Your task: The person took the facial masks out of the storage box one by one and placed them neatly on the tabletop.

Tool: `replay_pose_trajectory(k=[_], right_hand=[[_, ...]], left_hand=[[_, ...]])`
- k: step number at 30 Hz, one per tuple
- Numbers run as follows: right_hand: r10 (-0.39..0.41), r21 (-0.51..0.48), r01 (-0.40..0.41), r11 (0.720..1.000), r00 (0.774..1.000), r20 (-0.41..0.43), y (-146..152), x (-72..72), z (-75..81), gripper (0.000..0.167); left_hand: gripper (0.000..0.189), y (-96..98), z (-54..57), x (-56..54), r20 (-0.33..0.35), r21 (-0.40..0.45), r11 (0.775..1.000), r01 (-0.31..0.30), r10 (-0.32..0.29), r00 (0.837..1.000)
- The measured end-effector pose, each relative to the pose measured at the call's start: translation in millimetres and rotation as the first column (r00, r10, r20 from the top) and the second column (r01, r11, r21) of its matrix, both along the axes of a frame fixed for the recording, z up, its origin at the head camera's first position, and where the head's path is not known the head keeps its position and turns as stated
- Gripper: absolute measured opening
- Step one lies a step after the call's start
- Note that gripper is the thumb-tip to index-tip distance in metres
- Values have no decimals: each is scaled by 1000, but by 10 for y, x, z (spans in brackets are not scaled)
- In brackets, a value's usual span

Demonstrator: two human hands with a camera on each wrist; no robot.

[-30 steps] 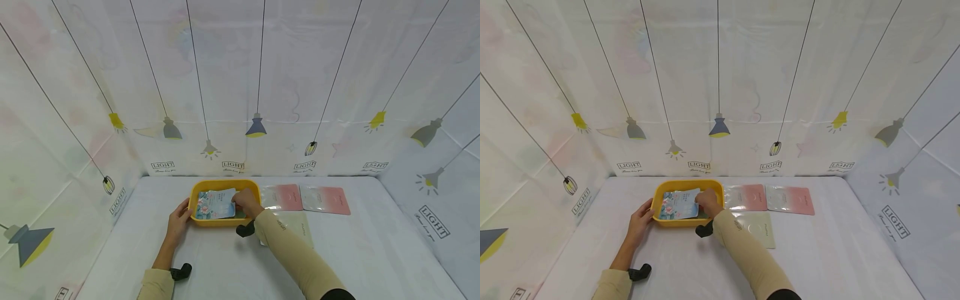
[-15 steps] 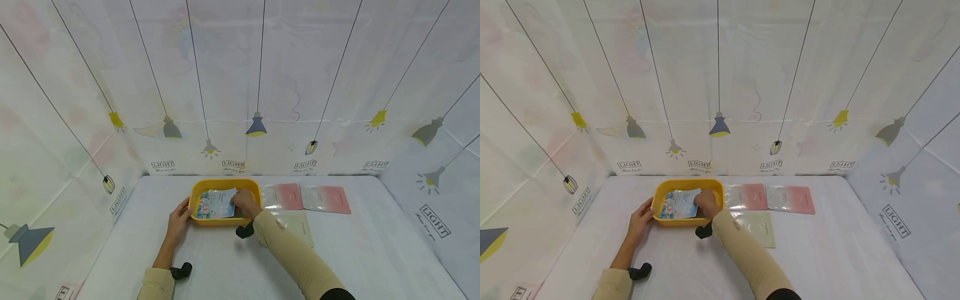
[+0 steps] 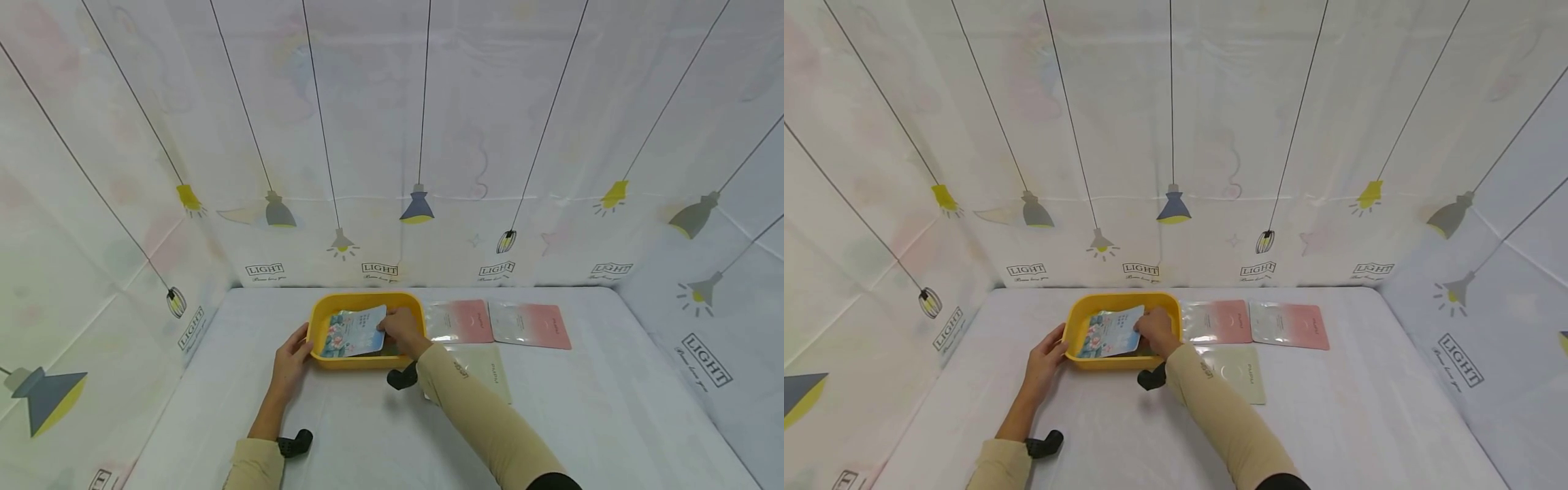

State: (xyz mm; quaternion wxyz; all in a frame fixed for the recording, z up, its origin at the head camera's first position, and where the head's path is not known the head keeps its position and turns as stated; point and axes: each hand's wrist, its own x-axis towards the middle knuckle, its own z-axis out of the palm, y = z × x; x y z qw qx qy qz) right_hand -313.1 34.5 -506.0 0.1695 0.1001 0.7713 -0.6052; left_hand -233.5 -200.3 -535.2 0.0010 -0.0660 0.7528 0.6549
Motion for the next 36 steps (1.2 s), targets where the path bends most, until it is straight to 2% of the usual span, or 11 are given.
replay_pose_trajectory(k=[4,12,15,21,28,36], right_hand=[[-10,-46,10,999,1000,-6,13,-9,-1,30],[-1,-80,1,997,1000,-5,36,-38,-16,31],[3,-95,-3,995,1000,2,50,-44,-15,32],[-5,-108,8,994,1000,20,87,-36,53,29],[11,-125,-7,992,1000,29,157,-42,126,33],[-13,-104,12,994,1000,-8,271,-60,159,40]], left_hand=[[50,-4,-11,-13,2,-6,1000,2,-2,1000],[50,-50,-258,-141,-10,13,1000,-13,14,1000],[49,-53,-309,-164,-21,1,1000,-24,24,1000],[49,-53,-323,-163,-31,-23,999,-35,34,999],[49,-52,-323,-159,-35,-2,1000,-31,31,999],[49,-57,-317,-146,-53,8,1000,-22,22,998]])
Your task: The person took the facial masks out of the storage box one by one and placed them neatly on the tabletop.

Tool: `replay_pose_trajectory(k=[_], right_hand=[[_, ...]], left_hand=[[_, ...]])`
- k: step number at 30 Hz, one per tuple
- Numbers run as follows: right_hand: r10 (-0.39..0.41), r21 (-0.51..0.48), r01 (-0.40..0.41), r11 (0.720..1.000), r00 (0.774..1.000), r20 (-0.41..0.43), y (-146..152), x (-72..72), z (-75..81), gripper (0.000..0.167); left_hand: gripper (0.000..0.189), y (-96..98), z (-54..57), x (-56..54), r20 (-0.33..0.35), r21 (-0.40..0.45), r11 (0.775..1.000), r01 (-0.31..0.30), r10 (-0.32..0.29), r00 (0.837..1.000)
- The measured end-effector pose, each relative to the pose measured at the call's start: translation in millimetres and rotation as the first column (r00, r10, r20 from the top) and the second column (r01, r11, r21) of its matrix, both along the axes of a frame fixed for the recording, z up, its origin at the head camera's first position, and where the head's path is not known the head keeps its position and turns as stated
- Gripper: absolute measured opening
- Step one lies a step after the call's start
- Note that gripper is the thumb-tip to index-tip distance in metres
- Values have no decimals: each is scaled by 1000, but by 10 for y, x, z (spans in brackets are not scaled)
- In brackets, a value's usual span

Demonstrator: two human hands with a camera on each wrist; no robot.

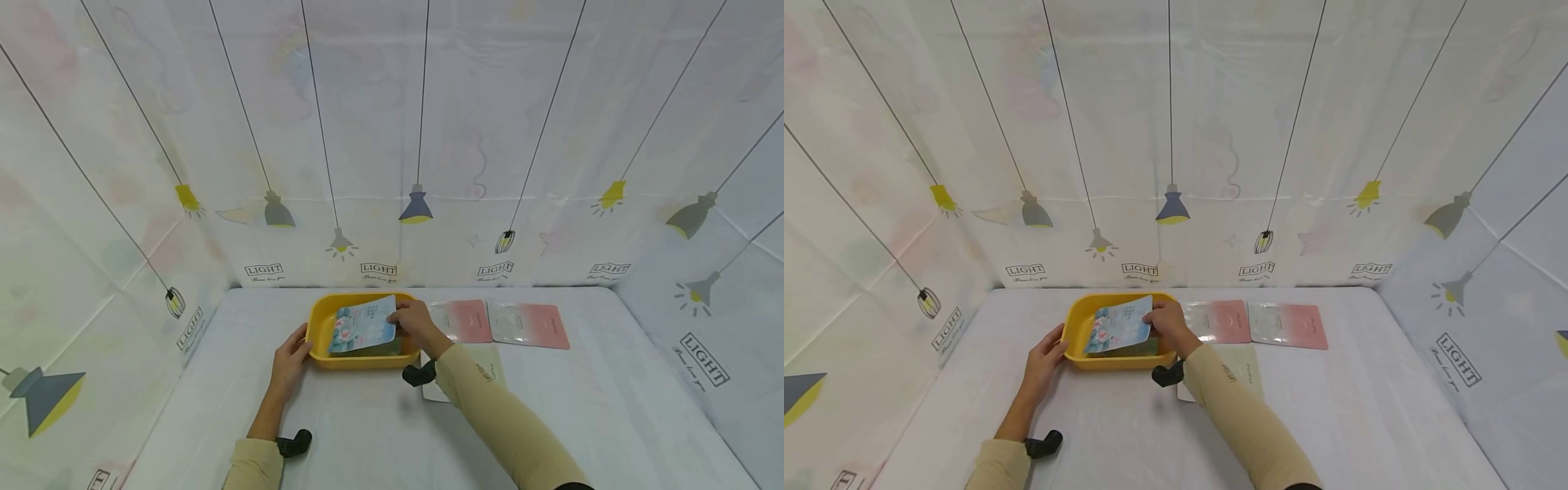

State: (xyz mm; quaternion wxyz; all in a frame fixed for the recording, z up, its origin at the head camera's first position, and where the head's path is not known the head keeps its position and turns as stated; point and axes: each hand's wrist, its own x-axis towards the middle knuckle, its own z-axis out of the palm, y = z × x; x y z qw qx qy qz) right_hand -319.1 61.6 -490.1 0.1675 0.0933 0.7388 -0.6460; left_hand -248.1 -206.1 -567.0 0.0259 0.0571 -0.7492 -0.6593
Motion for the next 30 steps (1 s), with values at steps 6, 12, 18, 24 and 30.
replay_pose_trajectory(k=[6,12,18,24,30], right_hand=[[4,-6,-4,1000,1000,-8,106,-10,54,40],[-1,-51,1,999,1000,-7,230,-22,110,39],[24,-92,-27,995,999,-31,465,7,160,40],[43,-94,-47,994,998,-45,762,57,220,44],[45,-99,-52,994,997,-65,1040,89,272,48]], left_hand=[[49,-16,13,6,-2,17,1000,14,-14,1000],[51,-8,132,55,14,49,998,27,-27,1000],[51,30,212,90,24,59,998,29,-31,999],[50,-1,25,15,10,49,999,13,-14,1000],[50,3,-11,-6,5,17,1000,-8,8,1000]])
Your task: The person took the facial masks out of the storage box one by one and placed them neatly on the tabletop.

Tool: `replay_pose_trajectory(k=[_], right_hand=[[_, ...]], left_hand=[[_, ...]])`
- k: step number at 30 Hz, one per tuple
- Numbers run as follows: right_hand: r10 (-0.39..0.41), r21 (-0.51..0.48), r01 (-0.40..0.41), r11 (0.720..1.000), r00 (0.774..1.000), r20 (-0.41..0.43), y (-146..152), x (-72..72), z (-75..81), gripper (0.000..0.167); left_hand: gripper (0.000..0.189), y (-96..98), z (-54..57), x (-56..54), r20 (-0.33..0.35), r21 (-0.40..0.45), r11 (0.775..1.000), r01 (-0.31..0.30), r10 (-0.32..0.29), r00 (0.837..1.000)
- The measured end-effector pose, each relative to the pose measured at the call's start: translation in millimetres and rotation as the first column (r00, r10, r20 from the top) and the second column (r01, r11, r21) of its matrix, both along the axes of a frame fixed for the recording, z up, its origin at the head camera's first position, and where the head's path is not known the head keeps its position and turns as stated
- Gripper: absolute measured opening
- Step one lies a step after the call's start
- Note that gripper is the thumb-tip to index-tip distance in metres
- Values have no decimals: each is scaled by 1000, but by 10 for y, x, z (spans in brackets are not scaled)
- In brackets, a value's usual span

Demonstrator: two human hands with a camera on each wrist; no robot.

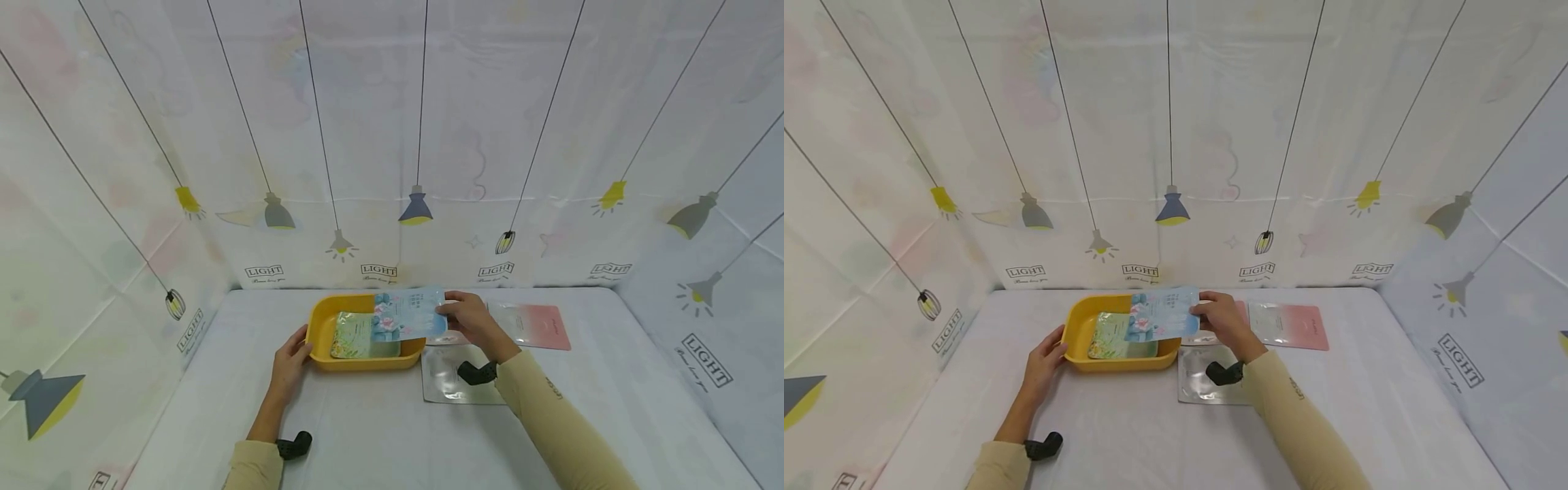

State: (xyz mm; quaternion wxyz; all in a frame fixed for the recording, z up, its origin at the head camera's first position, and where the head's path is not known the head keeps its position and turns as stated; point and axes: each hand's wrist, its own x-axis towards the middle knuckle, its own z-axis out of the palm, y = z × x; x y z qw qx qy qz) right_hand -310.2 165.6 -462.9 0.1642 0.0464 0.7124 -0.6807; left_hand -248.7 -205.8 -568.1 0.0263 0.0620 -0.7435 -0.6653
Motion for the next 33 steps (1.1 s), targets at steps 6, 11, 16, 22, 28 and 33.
replay_pose_trajectory(k=[6,11,16,22,28,33], right_hand=[[36,1,-36,999,998,-44,288,64,5,51],[41,13,-40,999,998,-50,533,118,-9,53],[33,31,-32,999,999,-40,749,169,-20,57],[22,41,-20,999,999,-34,992,242,-9,62],[21,37,-19,999,998,-58,1239,321,-18,63],[52,58,-47,997,995,-86,1445,380,-114,58]], left_hand=[[50,-4,29,4,-2,8,1000,6,-6,1000],[50,1,36,7,-6,5,1000,15,-15,1000],[49,-3,17,10,-14,-1,1000,9,-9,1000],[49,-9,-11,-3,-12,-3,1000,4,-4,1000],[49,-3,-11,-10,-14,-6,1000,0,0,1000],[49,-6,-17,-16,5,4,1000,-1,1,1000]])
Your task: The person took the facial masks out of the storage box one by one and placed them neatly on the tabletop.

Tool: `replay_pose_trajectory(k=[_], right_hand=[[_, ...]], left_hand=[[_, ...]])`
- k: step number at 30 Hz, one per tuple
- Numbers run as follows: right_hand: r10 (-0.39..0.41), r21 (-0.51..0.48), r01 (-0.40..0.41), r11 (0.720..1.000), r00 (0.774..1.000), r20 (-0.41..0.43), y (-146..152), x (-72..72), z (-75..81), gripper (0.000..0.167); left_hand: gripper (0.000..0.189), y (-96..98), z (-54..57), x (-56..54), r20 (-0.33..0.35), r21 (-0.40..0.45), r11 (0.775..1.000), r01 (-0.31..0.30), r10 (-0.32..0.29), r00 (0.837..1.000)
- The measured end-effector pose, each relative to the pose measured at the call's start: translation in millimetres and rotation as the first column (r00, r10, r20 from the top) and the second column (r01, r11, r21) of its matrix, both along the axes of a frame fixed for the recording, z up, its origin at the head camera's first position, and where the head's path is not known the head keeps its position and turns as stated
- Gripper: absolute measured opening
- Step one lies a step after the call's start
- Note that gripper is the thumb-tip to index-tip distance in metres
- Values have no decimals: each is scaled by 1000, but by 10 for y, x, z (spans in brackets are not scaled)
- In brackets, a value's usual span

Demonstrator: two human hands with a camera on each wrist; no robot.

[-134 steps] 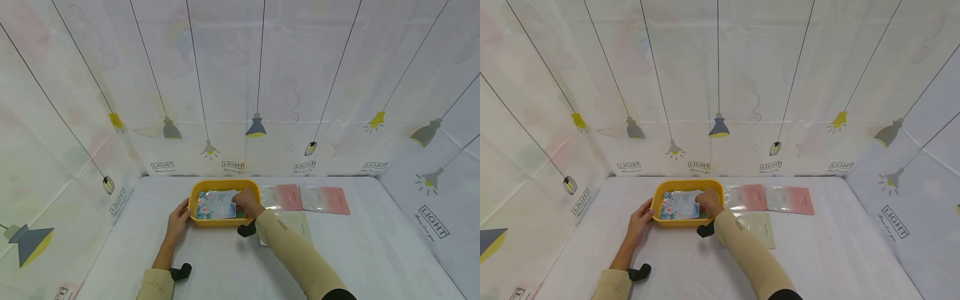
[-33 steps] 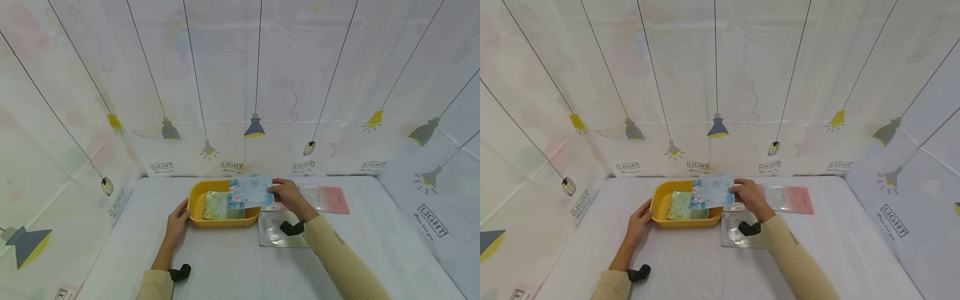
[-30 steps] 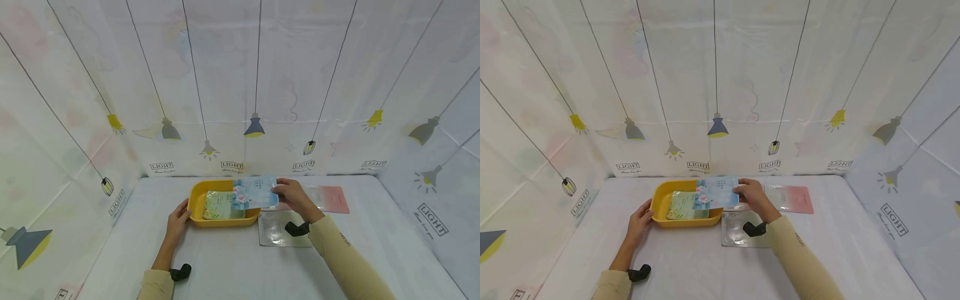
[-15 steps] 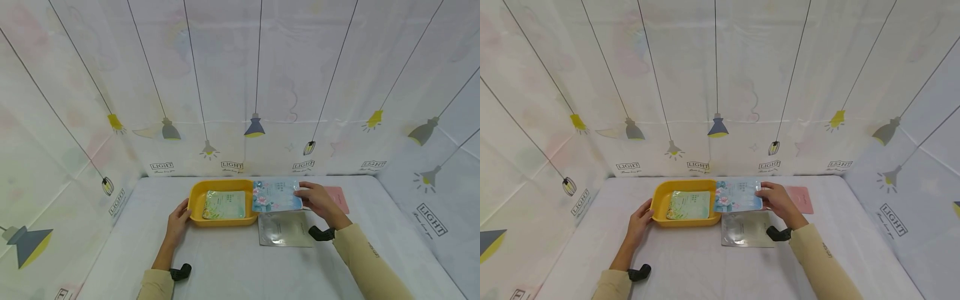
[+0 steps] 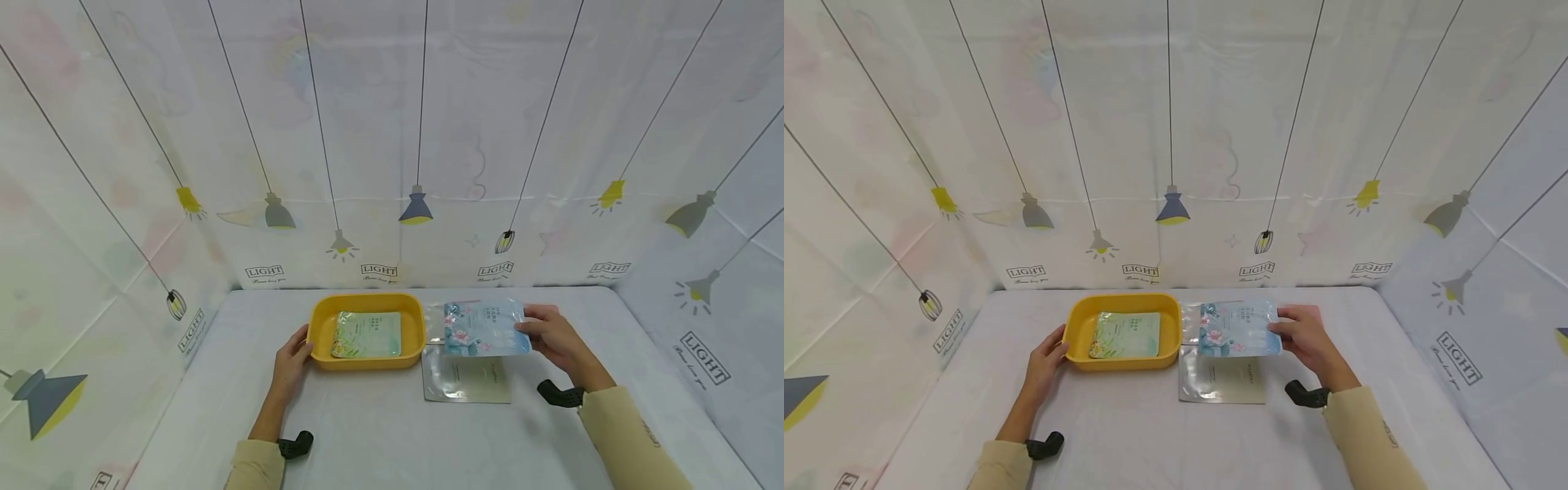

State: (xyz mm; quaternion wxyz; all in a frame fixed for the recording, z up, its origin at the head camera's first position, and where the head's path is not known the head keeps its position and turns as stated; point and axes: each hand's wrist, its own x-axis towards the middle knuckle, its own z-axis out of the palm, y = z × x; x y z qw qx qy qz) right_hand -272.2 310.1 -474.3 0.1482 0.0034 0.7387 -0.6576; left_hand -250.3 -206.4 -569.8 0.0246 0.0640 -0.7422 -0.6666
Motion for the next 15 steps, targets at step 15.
replay_pose_trajectory(k=[15], right_hand=[[-76,123,57,991,986,149,630,245,-204,80]], left_hand=[[49,24,31,21,-19,-10,1000,-3,3,1000]])
